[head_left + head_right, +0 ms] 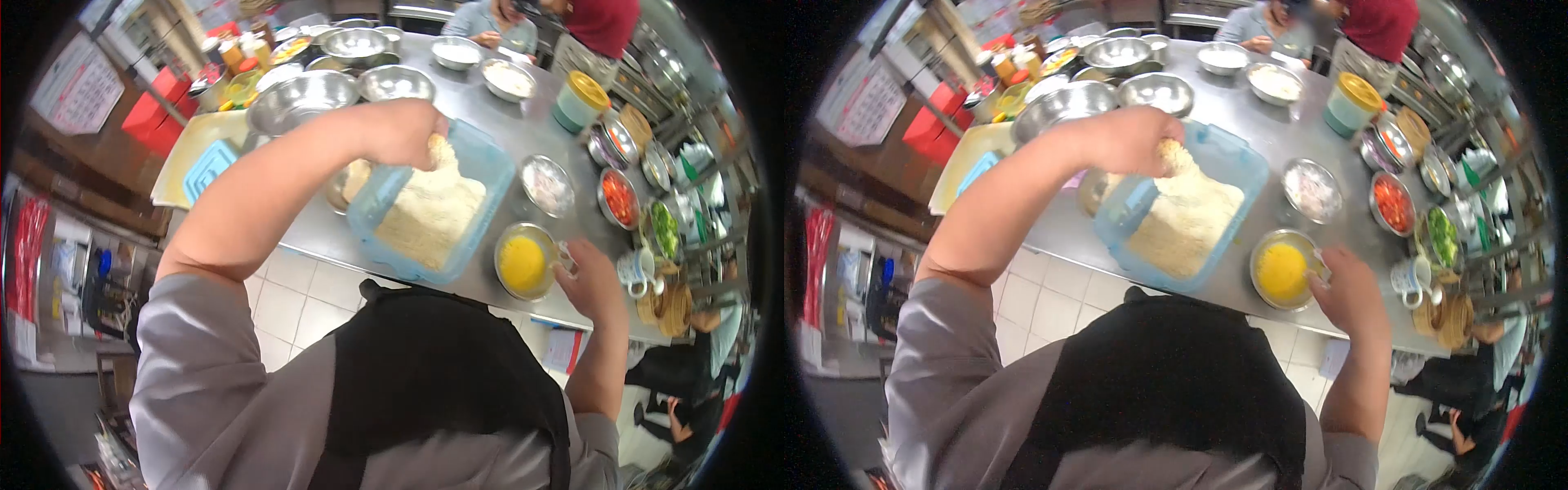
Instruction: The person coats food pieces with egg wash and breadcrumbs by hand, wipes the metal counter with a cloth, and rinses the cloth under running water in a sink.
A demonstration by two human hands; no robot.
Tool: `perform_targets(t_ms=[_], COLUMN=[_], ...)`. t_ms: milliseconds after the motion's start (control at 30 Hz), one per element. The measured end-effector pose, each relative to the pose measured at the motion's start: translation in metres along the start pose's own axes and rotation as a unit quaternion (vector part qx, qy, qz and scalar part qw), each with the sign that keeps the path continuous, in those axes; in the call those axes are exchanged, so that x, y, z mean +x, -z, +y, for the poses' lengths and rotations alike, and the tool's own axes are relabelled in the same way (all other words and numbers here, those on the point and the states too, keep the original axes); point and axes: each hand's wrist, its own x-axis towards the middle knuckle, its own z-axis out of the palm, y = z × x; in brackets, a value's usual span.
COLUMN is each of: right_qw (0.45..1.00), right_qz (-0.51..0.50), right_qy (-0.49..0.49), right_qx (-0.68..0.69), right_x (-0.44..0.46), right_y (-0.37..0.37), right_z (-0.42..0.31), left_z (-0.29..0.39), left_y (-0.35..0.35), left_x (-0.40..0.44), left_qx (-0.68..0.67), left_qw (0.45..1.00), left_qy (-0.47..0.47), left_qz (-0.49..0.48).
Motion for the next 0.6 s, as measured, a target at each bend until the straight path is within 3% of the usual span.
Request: perform_targets(t_ms=[167, 300, 400, 533, 600], right_qw=[1.0, 1.0, 0.999, 0.996, 0.999], right_qz=[0.004, 0.005, -0.002, 0.04, 0.007], right_qy=[0.016, 0.02, 0.035, 0.066, -0.021], right_qx=[-0.007, -0.01, -0.022, -0.046, -0.033], right_x=[0.008, 0.015, 0.019, 0.032, 0.046], right_y=[0.004, 0.005, 0.002, 0.001, 0.014], right_z=[-0.01, -0.014, -0.013, 0.009, 0.009], left_z=[-0.01, -0.04, -0.062, -0.132, -0.148], left_y=[0.05, 0.041, 0.014, -0.057, -0.076], left_x=[-0.049, -0.069, -0.066, -0.025, -0.012], left_qx=[0.098, 0.117, 0.119, 0.137, 0.164], left_qw=[0.991, 0.984, 0.982, 0.985, 0.97], left_qy=[0.058, 0.113, 0.145, 0.074, 0.143], left_qz=[0.064, 0.067, -0.012, -0.078, -0.105])
